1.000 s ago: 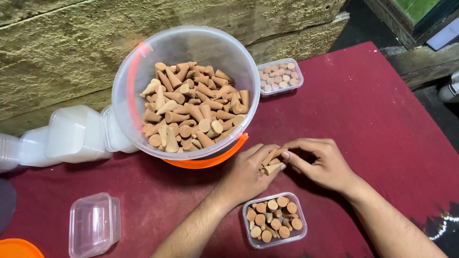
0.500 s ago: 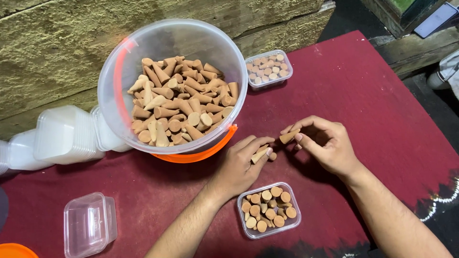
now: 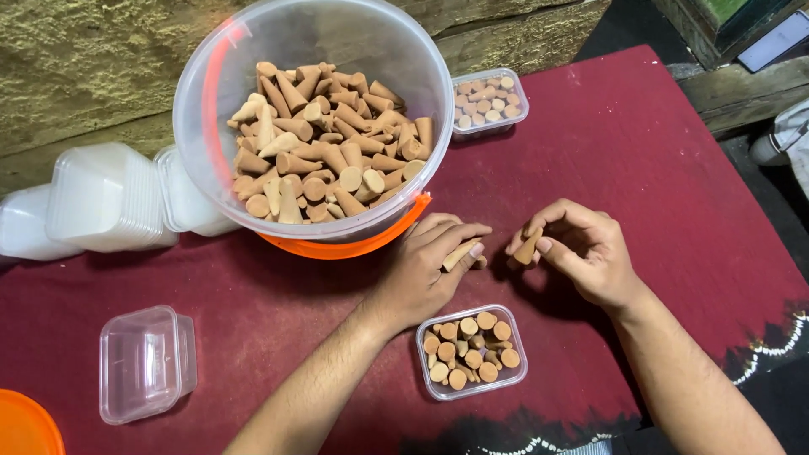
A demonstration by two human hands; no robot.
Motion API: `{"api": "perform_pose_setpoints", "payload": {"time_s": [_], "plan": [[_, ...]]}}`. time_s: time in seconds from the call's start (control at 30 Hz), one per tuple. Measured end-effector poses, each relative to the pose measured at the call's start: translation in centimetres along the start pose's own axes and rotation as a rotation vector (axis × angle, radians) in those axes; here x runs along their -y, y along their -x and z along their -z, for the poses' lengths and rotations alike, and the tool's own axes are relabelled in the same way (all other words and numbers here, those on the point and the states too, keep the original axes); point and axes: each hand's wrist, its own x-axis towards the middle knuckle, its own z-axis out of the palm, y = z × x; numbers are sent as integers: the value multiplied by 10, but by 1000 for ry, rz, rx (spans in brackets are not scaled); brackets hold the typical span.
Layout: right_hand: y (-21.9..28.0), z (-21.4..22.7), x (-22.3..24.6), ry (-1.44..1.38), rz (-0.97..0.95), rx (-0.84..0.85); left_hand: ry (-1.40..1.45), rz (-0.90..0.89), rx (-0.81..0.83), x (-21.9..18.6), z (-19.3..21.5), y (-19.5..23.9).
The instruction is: The person is seen packing small incense cones from a large orange bucket and the table surface into small, clear plastic containers.
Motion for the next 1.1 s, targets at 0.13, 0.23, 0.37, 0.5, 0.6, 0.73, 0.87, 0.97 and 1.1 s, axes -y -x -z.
{"api": "perform_pose_setpoints", "payload": {"time_s": [0.13,0.23,0.37,0.5,0.6,0.73,0.87,0.97,1.1], "plan": [[-1,4,-7,15,0,-17,5,-11,-4,6,-3,3],[-5,4,-9,24,3,-71,158,62,-51,13,-6,7],[-8,3,-9,26,25,-144,317,237,-66,0,0,3],[-6,-1,1,79,38,-139,427,352,-117,-4,1,4],[-4,-4,17,144,41,-124,413,369,-125,-17,6,-5],[-2,-2,22,238,147,-62,240,272,-96,-2,-2,6],[5,-7,21,222,224,51,252,255,-108,-1,-4,4],[15,-17,20,147,260,124,246,259,-99,6,-5,4],[10,-38,46,54,377,245,176,226,-74,5,3,0]]}}
